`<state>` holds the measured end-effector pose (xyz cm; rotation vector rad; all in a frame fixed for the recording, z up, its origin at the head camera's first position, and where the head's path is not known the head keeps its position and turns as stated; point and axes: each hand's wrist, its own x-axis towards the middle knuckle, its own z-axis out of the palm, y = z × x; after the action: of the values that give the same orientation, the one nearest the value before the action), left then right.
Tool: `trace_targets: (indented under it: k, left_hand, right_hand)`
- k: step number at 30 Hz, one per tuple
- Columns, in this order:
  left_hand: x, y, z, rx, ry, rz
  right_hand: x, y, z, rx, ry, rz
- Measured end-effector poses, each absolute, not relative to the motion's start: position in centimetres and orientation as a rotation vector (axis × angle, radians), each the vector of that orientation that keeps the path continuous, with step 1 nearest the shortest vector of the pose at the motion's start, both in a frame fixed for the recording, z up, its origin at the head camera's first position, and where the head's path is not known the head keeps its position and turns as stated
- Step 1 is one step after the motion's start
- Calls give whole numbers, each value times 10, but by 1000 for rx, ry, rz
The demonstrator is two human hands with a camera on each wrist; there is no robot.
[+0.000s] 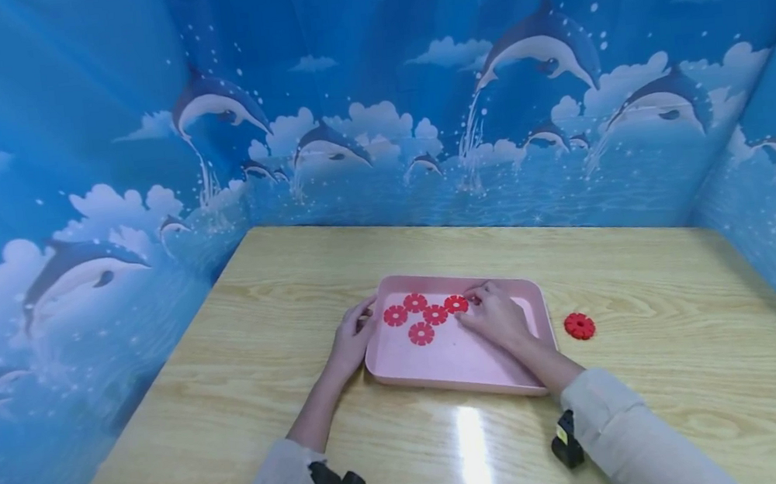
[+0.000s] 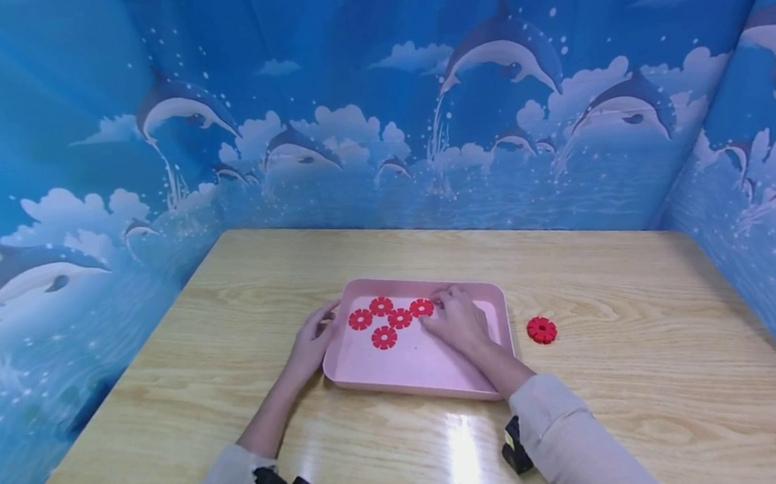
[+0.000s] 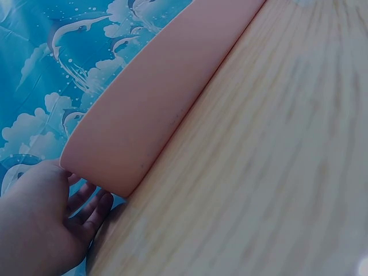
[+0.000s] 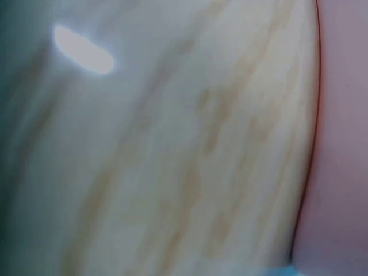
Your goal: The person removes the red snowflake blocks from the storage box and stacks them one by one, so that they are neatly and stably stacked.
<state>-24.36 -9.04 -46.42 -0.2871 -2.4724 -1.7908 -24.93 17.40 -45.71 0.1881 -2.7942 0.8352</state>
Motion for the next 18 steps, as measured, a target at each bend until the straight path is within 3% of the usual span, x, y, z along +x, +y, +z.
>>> trace_targets:
  k: [18]
  left_hand:
    - [-243,-92,-466,-328,-2444,-1792]
  right_hand:
    - [-250,175,-459,143,-2780,926]
